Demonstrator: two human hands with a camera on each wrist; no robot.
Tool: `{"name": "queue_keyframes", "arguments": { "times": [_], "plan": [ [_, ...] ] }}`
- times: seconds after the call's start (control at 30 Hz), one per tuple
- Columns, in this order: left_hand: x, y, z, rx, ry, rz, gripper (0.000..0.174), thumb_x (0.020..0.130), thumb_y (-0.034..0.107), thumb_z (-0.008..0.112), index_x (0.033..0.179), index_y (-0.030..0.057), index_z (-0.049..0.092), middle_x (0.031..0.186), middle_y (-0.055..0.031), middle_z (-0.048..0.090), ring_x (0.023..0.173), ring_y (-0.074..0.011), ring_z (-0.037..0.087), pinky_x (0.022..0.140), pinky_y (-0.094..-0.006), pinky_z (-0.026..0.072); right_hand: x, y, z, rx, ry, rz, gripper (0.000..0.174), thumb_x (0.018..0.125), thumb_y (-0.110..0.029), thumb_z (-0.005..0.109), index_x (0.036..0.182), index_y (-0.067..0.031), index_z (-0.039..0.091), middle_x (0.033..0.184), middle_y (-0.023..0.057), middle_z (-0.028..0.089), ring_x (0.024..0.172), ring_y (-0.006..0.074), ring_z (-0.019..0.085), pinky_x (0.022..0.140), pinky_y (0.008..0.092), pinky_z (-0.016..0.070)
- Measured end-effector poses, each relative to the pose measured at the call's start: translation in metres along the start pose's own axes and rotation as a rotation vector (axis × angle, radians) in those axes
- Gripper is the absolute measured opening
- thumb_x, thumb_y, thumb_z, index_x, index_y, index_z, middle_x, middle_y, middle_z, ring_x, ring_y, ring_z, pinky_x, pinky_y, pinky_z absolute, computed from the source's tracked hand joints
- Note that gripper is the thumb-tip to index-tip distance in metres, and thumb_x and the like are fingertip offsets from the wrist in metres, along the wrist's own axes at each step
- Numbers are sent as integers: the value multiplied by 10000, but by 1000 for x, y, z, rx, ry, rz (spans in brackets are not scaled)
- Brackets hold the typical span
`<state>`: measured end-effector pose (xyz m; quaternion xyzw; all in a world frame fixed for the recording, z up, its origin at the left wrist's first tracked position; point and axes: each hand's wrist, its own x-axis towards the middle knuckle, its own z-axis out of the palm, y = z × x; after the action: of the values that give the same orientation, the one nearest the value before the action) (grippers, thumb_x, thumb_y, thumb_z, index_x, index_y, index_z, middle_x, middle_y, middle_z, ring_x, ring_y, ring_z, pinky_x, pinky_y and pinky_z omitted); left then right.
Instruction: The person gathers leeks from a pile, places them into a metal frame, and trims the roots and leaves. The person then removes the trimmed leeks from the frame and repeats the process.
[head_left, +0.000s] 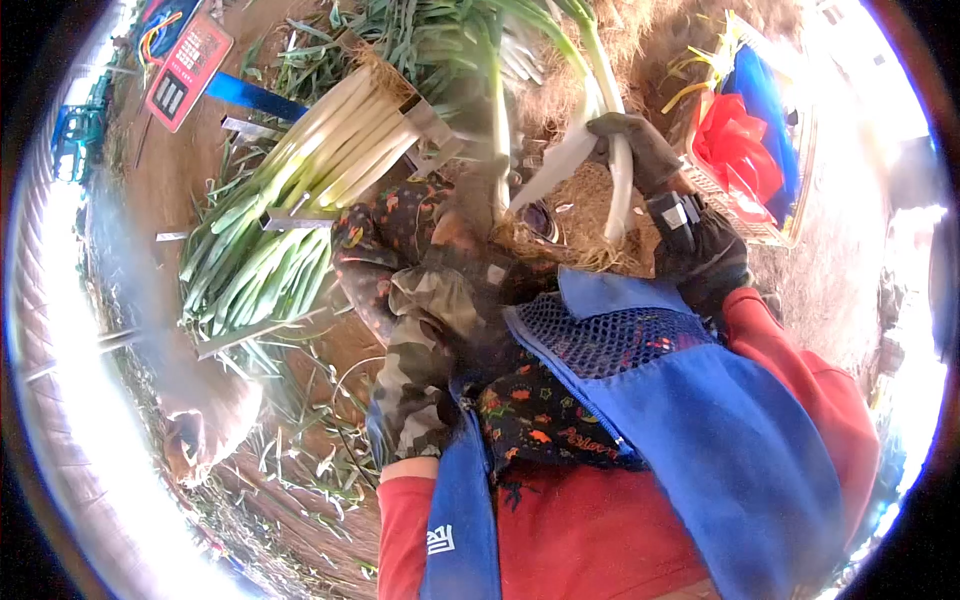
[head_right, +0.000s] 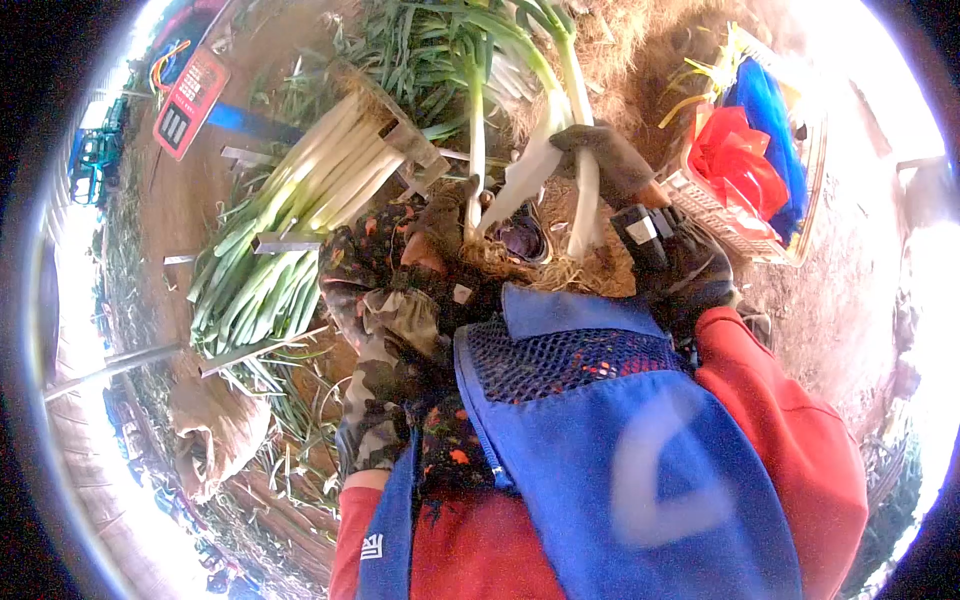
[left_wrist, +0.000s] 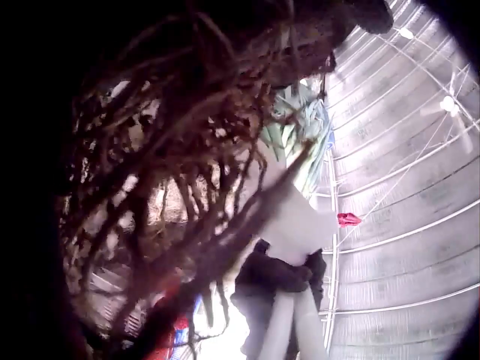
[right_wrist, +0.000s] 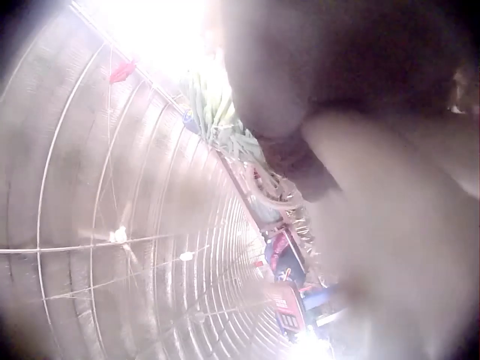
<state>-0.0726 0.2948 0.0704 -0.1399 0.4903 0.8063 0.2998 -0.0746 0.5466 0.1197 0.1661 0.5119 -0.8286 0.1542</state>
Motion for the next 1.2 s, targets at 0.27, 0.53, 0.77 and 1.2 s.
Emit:
{"name": "queue_keyframes", "arguments": {
  "times": [0.27,0.53,0.77,1.2],
  "plan": [
    [31,-22,-35,-178,-225,-35,381,931,231,582,1214,-7,490,928,-86,573,831,-168,594,683,-300,518,-13,-20,-18,-219,-30,-170,224,768,-123,658,960,-34,584,748,7,568,582,110,556,540,222,474],
    [21,-2,-15,183,-76,115,379,939,247,567,1215,-6,507,911,-94,591,820,-186,605,689,-319,520,-19,-66,-2,-337,177,-240,225,801,-205,670,875,4,632,574,18,542,425,134,540,390,261,449],
    [17,-1,-5,527,5,237,380,946,260,555,1216,-5,522,896,-102,607,811,-202,613,694,-337,522,43,12,28,-170,-11,-67,276,722,-150,791,892,38,681,767,118,666,545,169,558,483,273,480],
    [7,10,-6,968,163,352,388,960,285,532,1217,-4,550,868,-116,636,793,-232,630,704,-369,526,79,72,69,17,-189,149,283,819,-231,731,972,-2,665,782,85,633,611,182,578,605,337,496]
  ]
}}
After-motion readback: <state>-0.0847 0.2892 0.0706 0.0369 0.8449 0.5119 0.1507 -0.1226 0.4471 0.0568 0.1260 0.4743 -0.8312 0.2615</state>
